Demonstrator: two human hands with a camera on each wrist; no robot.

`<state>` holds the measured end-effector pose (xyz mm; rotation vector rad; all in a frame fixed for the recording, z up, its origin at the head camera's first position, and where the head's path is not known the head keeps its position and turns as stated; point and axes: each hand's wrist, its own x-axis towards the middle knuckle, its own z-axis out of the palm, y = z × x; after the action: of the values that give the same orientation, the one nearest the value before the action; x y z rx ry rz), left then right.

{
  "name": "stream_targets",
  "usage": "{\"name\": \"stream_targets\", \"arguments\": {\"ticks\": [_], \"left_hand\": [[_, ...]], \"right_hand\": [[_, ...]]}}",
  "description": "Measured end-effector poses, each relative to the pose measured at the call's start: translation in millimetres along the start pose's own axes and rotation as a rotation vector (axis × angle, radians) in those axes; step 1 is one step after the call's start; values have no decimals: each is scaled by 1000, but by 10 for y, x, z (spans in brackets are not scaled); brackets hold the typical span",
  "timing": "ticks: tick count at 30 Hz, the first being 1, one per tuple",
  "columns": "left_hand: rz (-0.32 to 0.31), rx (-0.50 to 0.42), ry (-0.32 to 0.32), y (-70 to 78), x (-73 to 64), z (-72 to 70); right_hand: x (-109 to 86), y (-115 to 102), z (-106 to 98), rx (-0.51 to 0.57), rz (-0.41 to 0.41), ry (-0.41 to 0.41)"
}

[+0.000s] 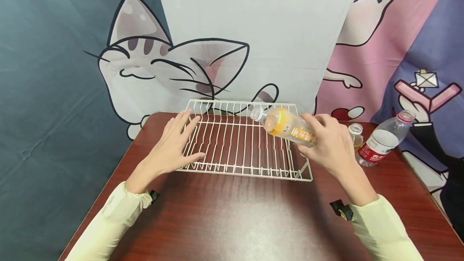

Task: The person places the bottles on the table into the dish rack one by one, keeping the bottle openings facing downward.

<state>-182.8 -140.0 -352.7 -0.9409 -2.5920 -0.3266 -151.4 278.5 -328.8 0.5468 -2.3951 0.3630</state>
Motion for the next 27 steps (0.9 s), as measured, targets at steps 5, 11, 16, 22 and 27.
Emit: {"name": "stream_targets", "arguments": {"ticks": [5,11,16,22,27], "left_hand": [[101,34,52,269,227,-69],[200,78,90,495,424,-68],[247,99,77,624,553,8],[286,79,66,717,640,159],[293,12,67,766,657,261]], "right_hand": [[57,-95,91,-25,-34,-35],[91,-222,182,-71,-38,-95],[101,-303,222,-105,-68,-111],[89,-382,260,-129,-102,-119],[72,-414,280,-139,-146,-116]]}}
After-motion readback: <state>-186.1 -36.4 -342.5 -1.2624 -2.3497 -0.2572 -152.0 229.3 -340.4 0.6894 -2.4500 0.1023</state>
